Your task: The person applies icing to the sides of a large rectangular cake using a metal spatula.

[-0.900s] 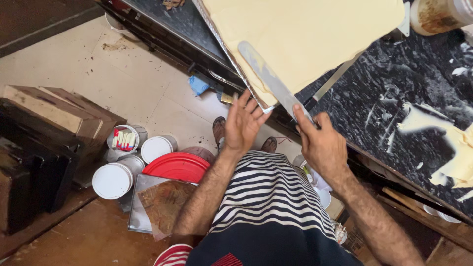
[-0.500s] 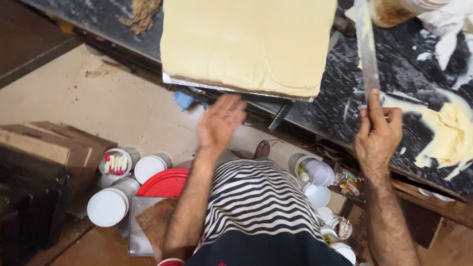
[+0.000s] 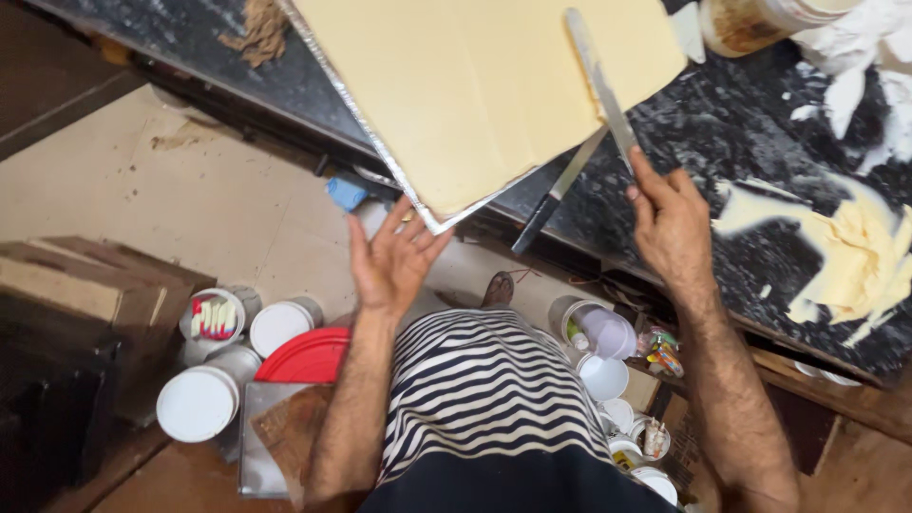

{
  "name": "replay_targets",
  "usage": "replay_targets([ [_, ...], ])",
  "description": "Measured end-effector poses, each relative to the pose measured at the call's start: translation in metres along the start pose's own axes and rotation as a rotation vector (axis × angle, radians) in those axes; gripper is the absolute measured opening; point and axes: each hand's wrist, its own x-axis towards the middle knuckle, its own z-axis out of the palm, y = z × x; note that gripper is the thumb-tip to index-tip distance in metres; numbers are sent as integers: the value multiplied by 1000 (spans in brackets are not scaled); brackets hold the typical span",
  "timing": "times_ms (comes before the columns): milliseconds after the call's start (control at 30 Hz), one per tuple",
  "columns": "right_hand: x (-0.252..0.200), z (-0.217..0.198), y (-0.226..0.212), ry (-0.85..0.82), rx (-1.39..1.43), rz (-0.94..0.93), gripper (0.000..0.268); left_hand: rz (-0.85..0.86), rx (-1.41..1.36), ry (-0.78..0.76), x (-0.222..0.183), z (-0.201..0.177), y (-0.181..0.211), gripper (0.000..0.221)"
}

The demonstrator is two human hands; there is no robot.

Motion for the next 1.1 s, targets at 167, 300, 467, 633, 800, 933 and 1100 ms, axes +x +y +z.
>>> replay_targets([
  [167, -23, 18, -65, -128, -8, -85, 47, 3, -30, -20, 0, 5, -14, 101],
  [300, -54, 31, -105, -361, -140, -22, 50, 6, -86, -48, 1, 2, -22, 93],
  [467, -73, 17, -93, -373, 268, -129, 53, -10, -229, 19, 12, -17, -40, 83],
  [633, -72, -25, 29, 50, 270, -149, 62, -30, -110, 337, 52, -74, -76, 53],
  [800, -148, 45, 184, 82, -230, 549, 59, -113, 431, 256, 67, -92, -112, 31],
  [933, -237, 65, 232, 108, -417, 575, 70, 139, 1401, -53, 84, -94, -106, 34],
  [1100, -253, -5, 242, 409, 98, 725, 62, 187, 1996, -234, 129, -86, -99, 48],
])
